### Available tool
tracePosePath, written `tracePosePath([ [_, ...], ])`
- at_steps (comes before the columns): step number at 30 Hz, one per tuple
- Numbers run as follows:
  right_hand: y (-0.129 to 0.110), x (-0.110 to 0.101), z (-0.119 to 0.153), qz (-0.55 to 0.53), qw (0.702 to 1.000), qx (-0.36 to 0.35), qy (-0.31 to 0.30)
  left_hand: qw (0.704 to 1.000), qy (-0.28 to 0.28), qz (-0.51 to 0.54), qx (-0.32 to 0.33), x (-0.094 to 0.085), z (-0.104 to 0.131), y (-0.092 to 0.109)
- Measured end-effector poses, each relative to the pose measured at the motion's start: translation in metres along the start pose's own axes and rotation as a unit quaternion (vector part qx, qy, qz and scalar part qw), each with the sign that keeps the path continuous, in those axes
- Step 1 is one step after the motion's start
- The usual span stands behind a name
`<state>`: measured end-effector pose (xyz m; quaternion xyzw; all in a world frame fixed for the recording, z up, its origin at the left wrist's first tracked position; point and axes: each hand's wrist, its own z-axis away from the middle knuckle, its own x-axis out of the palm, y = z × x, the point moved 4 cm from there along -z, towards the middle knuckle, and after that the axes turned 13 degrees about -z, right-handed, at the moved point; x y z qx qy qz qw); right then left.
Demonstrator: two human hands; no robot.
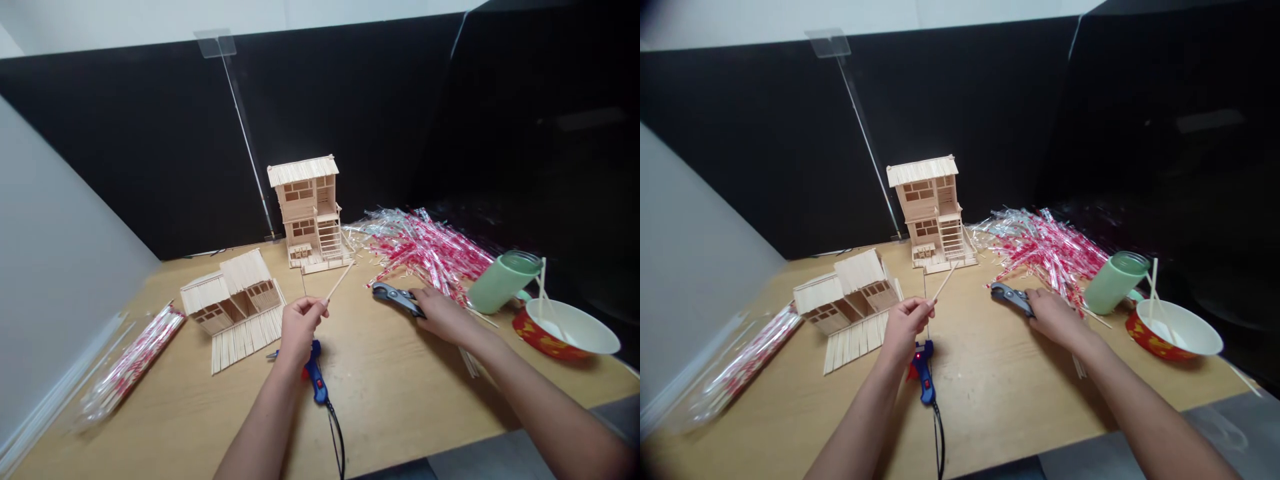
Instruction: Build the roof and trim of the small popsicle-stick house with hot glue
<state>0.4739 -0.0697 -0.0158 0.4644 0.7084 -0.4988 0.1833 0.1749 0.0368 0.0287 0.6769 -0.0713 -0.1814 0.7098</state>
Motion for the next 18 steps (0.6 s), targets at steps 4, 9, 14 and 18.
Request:
tracePosePath([
  [4,-0.054,0.014,0.007,-0.093,0.991,0.052,-0.08,1.0,0.013,-0.01,0.001,0.001,-0.001,0.002],
  [9,-0.12,0.038,0.028,-0.324,0.923,0.155,-0.137,0.997,0.027,-0.053,0.041,0.007,-0.003,0.008],
  [14,-0.135,0.051,0.036,-0.36,0.908,0.189,-0.102,0.984,0.045,-0.145,0.097,0.014,-0.003,0.007],
  [18,-0.136,0.055,0.035,-0.35,0.912,0.188,-0.103,0.962,0.035,-0.238,0.132,0.021,-0.003,0.004],
])
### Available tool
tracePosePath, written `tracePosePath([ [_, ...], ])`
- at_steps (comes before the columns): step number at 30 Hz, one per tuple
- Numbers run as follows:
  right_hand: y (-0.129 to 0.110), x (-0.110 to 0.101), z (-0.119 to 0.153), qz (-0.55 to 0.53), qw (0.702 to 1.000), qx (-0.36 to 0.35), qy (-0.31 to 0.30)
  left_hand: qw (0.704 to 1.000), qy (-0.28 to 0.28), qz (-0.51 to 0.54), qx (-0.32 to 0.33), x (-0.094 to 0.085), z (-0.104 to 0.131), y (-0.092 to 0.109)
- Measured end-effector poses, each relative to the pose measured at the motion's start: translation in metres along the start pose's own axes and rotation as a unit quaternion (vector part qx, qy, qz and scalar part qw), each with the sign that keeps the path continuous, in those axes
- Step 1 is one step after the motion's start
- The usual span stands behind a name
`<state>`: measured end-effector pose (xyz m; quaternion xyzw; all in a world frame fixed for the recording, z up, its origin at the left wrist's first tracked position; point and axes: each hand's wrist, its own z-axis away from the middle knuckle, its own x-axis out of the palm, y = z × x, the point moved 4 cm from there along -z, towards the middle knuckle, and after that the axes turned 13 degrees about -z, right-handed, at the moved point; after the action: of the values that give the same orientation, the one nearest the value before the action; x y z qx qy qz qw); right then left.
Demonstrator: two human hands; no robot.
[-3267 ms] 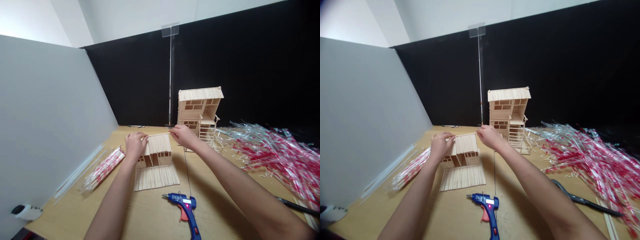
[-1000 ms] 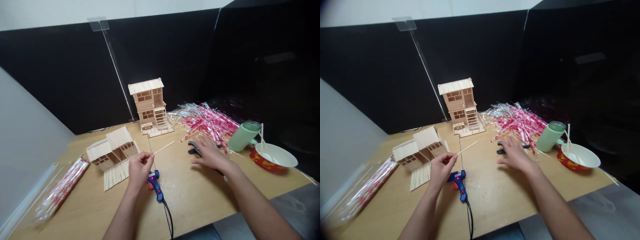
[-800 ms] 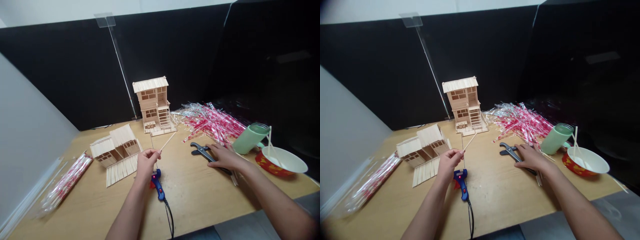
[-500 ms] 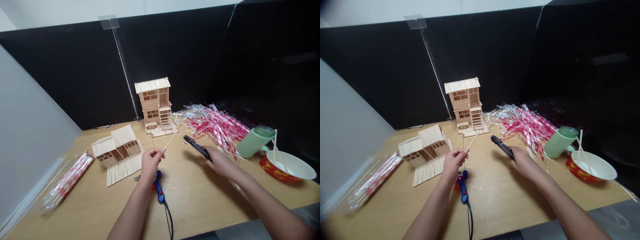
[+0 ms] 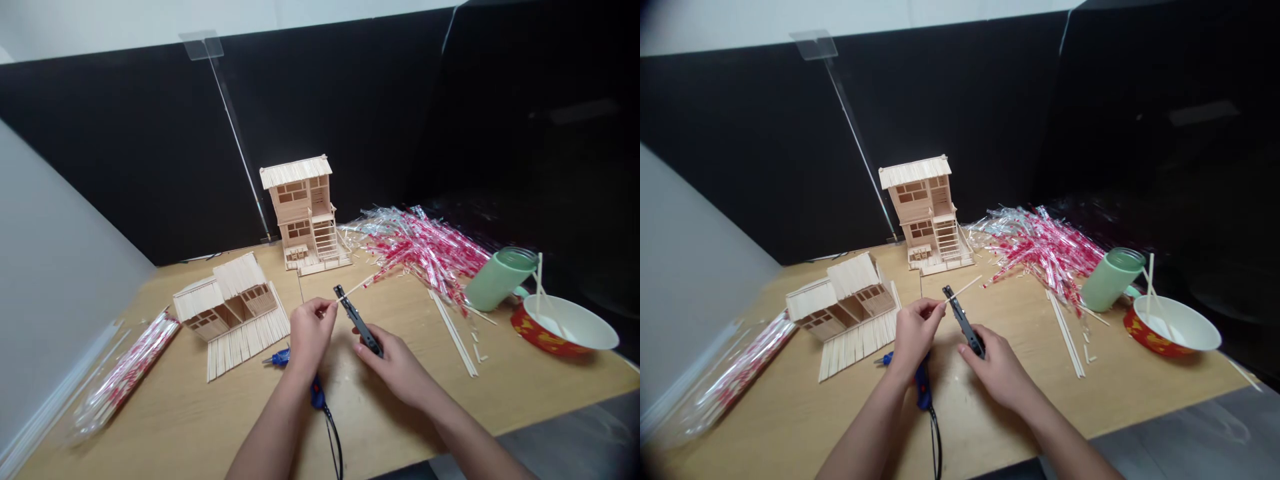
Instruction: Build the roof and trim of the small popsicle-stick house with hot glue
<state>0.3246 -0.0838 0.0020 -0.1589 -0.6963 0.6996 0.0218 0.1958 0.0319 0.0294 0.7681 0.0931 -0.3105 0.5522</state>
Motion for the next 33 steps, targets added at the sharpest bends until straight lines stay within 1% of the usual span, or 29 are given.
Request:
tracePosePath([
  [3,-0.001,0.002,-0.001,0.009,1.0,-0.007,-0.006,0.998,-0.001,-0.056,0.021,0.001,0.0,0.004],
  [9,-0.001,0.005,-0.002,0.02,1.0,-0.007,-0.016,0.988,-0.01,-0.15,0.036,-0.003,-0.001,0.016],
  [17,-0.001,0.006,-0.005,0.029,0.999,-0.013,-0.021,0.982,-0.036,-0.182,0.028,-0.005,-0.002,0.021],
  [24,-0.001,0.006,-0.005,0.045,0.999,-0.027,-0.009,0.98,-0.043,-0.193,0.018,-0.002,-0.005,0.025],
  [27,0.004,0.005,-0.007,0.049,0.998,-0.027,0.002,0.979,-0.052,-0.195,0.026,-0.001,-0.005,0.027],
  [29,0.009,0.002,-0.01,0.052,0.998,-0.025,0.01,0.974,-0.064,-0.214,0.037,-0.001,-0.005,0.028],
  [33,0.027,-0.004,-0.016,0.012,1.0,0.001,0.008,0.944,-0.089,-0.317,0.029,0.0,-0.004,0.026],
])
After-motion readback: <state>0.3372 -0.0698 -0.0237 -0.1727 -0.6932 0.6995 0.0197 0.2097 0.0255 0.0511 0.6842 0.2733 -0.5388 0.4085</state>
